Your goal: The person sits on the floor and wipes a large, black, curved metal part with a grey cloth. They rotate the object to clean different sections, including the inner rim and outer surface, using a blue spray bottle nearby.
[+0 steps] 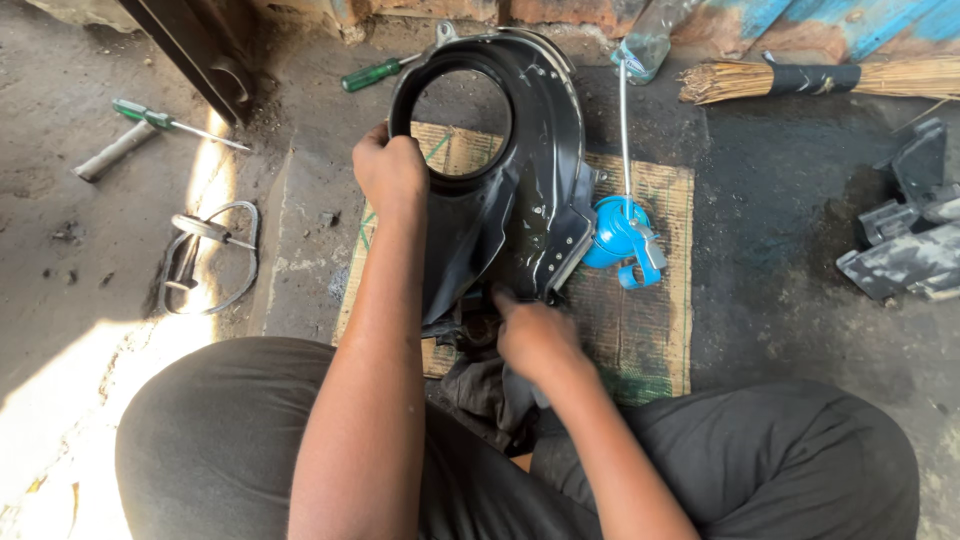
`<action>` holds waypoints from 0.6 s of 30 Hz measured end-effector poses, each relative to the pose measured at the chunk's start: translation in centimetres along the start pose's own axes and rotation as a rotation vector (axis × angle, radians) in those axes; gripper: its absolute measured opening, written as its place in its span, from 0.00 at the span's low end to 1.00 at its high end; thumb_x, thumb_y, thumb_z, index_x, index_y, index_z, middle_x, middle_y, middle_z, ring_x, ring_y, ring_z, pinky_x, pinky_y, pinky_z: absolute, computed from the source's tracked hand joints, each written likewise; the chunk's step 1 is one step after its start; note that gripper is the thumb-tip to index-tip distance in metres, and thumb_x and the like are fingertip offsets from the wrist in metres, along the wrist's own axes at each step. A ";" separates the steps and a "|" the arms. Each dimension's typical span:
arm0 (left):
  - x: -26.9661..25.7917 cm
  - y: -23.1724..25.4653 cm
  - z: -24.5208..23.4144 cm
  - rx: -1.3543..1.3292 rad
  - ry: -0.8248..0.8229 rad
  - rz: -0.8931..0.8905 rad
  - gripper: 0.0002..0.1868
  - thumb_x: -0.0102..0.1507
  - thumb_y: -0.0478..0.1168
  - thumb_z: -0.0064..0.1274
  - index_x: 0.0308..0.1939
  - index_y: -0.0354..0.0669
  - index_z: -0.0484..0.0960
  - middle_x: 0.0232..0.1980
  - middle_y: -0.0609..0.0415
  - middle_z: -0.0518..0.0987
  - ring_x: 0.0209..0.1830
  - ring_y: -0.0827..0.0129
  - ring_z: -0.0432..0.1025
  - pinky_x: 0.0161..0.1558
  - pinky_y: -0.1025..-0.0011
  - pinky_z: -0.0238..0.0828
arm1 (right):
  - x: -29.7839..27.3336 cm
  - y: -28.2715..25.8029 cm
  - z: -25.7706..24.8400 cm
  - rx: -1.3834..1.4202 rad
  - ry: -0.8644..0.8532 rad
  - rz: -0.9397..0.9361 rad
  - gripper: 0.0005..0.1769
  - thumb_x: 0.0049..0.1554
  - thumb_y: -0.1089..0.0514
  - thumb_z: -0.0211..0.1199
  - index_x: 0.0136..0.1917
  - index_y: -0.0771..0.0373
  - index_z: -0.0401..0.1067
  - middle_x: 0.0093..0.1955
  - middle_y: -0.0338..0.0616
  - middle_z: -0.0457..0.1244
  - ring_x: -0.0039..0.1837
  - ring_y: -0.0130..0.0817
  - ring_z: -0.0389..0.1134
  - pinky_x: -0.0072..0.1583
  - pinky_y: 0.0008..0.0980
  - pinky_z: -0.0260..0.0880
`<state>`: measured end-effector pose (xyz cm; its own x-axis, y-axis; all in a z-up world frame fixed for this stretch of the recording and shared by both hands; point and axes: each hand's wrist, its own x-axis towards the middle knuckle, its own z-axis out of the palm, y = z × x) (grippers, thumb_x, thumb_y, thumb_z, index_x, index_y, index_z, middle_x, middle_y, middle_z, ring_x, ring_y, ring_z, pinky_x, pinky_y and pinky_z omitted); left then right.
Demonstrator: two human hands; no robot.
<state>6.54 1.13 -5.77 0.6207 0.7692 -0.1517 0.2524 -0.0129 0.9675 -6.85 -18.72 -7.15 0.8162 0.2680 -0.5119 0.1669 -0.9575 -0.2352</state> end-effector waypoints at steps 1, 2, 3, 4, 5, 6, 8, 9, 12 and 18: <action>0.2 -0.1 0.1 -0.004 0.001 0.015 0.22 0.54 0.35 0.47 0.51 0.35 0.85 0.39 0.44 0.86 0.42 0.60 0.81 0.50 0.66 0.72 | 0.2 0.0 -0.5 0.047 0.037 0.033 0.35 0.58 0.56 0.52 0.78 0.43 0.57 0.57 0.58 0.68 0.60 0.57 0.70 0.63 0.55 0.68; 0.4 -0.1 0.2 -0.009 0.002 0.030 0.21 0.53 0.35 0.47 0.49 0.35 0.85 0.38 0.45 0.86 0.40 0.61 0.81 0.49 0.66 0.72 | 0.6 0.2 -1.2 0.094 0.075 0.066 0.36 0.58 0.56 0.52 0.79 0.43 0.56 0.56 0.59 0.68 0.59 0.57 0.70 0.63 0.55 0.68; 0.4 -0.4 0.2 -0.010 -0.001 0.042 0.20 0.53 0.35 0.48 0.47 0.34 0.86 0.36 0.45 0.86 0.39 0.61 0.80 0.48 0.66 0.72 | 1.0 0.4 -1.7 0.143 0.108 0.104 0.36 0.57 0.55 0.52 0.79 0.43 0.56 0.55 0.59 0.68 0.59 0.58 0.70 0.62 0.55 0.68; 0.6 -0.6 0.3 -0.023 -0.036 0.041 0.18 0.54 0.35 0.47 0.43 0.33 0.87 0.34 0.46 0.85 0.35 0.62 0.79 0.44 0.66 0.72 | 1.6 0.2 -1.8 0.184 0.145 0.099 0.33 0.58 0.55 0.52 0.76 0.44 0.60 0.55 0.59 0.68 0.59 0.58 0.70 0.62 0.55 0.68; 0.7 -0.7 0.3 -0.039 -0.068 0.038 0.16 0.54 0.35 0.46 0.40 0.32 0.87 0.31 0.47 0.84 0.32 0.63 0.78 0.41 0.67 0.72 | 2.4 0.0 -1.8 0.221 0.184 0.093 0.30 0.58 0.55 0.53 0.74 0.45 0.64 0.55 0.58 0.69 0.59 0.57 0.70 0.62 0.55 0.69; 0.9 -0.8 0.4 -0.056 -0.100 0.036 0.15 0.55 0.35 0.46 0.36 0.31 0.88 0.28 0.47 0.83 0.29 0.64 0.77 0.38 0.68 0.72 | 3.0 -0.3 -1.5 0.257 0.224 0.087 0.27 0.58 0.55 0.53 0.71 0.46 0.68 0.55 0.57 0.69 0.60 0.57 0.70 0.62 0.55 0.69; 1.0 -1.0 0.6 -0.180 -0.184 0.029 0.14 0.54 0.33 0.44 0.34 0.29 0.86 0.25 0.49 0.78 0.24 0.66 0.71 0.30 0.69 0.64 | 3.1 -1.4 0.2 0.148 0.098 0.060 0.22 0.59 0.57 0.54 0.66 0.51 0.73 0.56 0.56 0.69 0.60 0.55 0.71 0.62 0.54 0.70; 1.2 -1.0 0.6 -0.243 -0.225 0.029 0.14 0.54 0.32 0.43 0.33 0.29 0.85 0.23 0.50 0.76 0.21 0.67 0.67 0.26 0.70 0.60 | 3.0 -1.9 1.0 0.094 0.038 0.043 0.20 0.59 0.58 0.54 0.63 0.54 0.76 0.56 0.56 0.70 0.60 0.54 0.72 0.62 0.54 0.70; 0.8 -1.2 0.3 -0.275 -0.251 0.002 0.13 0.51 0.30 0.43 0.32 0.28 0.83 0.23 0.50 0.76 0.19 0.70 0.65 0.24 0.71 0.57 | 2.1 -2.3 2.0 0.075 0.042 -0.059 0.28 0.55 0.63 0.53 0.68 0.47 0.71 0.55 0.55 0.69 0.59 0.53 0.71 0.60 0.54 0.70; 1.9 -2.3 0.7 -0.261 -0.297 -0.024 0.14 0.46 0.27 0.43 0.31 0.27 0.83 0.26 0.47 0.80 0.19 0.67 0.66 0.25 0.70 0.59 | 3.5 -0.2 0.4 0.042 0.347 0.020 0.21 0.61 0.62 0.50 0.65 0.52 0.74 0.44 0.52 0.71 0.49 0.51 0.74 0.49 0.51 0.73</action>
